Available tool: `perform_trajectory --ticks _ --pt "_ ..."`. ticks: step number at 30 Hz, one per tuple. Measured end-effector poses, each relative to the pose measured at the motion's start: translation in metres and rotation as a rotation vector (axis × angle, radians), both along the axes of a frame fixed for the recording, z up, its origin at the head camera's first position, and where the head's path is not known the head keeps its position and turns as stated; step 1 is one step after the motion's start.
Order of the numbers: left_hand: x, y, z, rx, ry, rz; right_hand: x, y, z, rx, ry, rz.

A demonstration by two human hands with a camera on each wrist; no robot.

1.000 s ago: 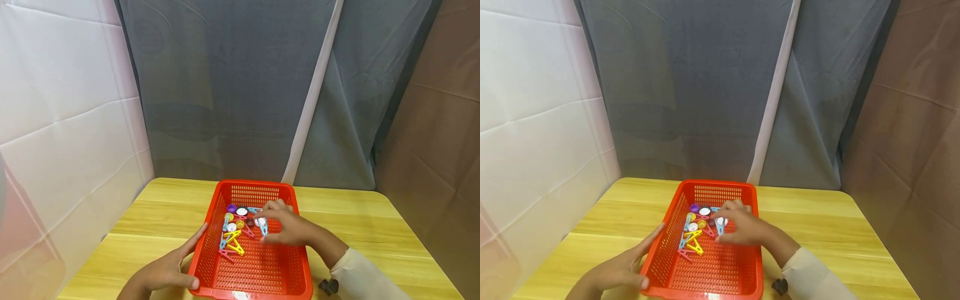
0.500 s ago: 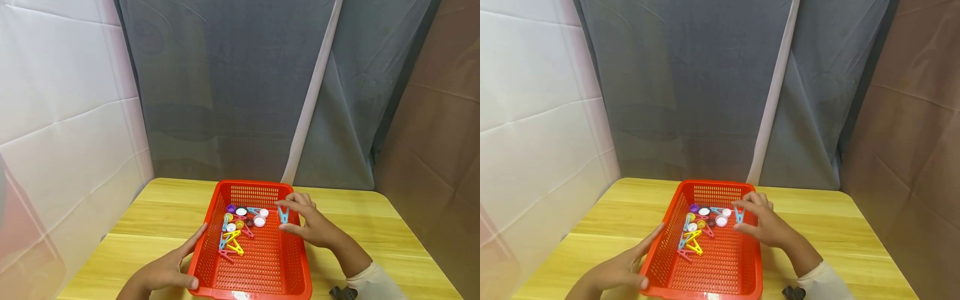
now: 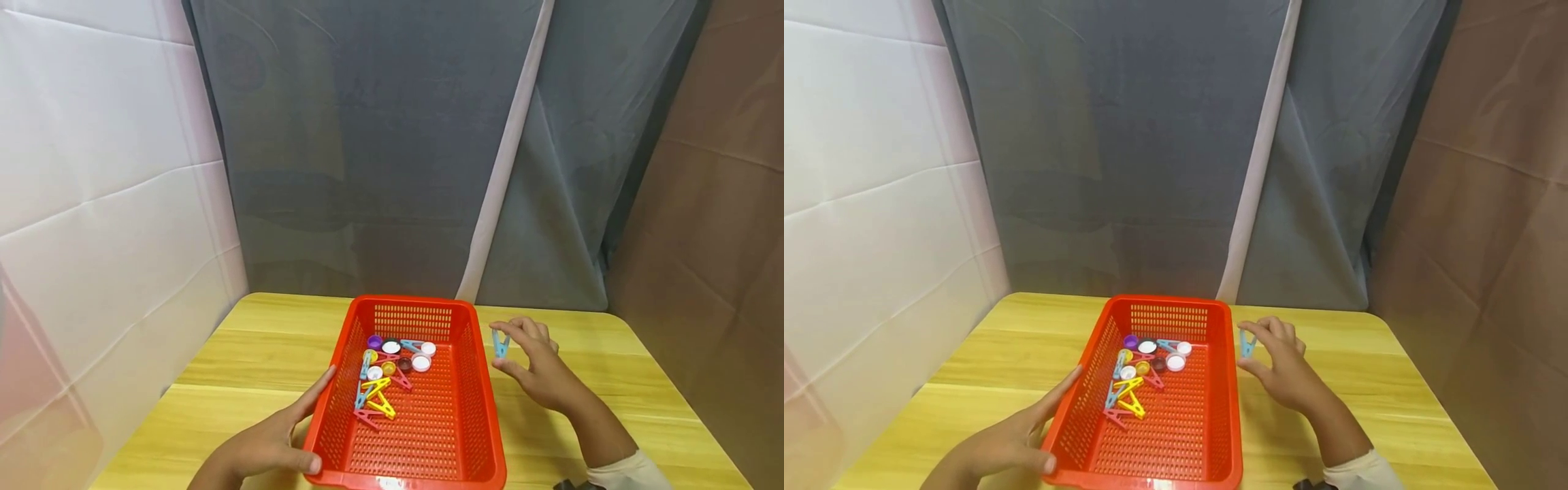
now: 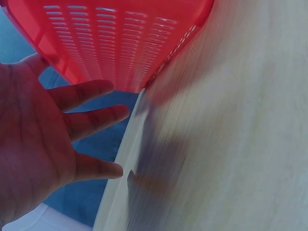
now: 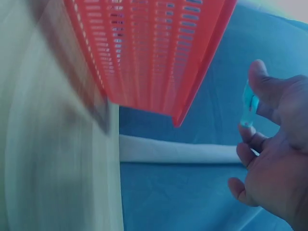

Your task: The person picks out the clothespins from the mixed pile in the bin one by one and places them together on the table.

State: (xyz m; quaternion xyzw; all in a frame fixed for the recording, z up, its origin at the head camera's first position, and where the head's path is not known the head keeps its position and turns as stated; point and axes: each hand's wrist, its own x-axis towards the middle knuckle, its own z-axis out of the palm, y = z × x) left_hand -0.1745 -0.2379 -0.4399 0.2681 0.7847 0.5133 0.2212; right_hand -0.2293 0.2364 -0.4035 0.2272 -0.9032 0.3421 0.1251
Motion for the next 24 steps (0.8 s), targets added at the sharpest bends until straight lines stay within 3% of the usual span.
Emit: perform_trajectory --ticks 8,11,16,24 --pt "0.0 -0.001 -0.002 0.009 -0.029 -0.002 -0.003 0.013 -0.021 0.083 -0.047 -0.09" --pt "0.001 -0.002 -0.003 0.019 -0.048 -0.007 -0.004 0.018 -0.029 0.088 -0.103 -0.112" --pt "0.0 -0.002 -0.003 0.036 -0.06 -0.016 -0.009 0.022 -0.04 0.137 -0.208 -0.11" --pt "0.001 -0.003 -0.001 0.029 -0.042 -0.023 -0.013 0.021 -0.052 0.188 -0.242 -0.106"
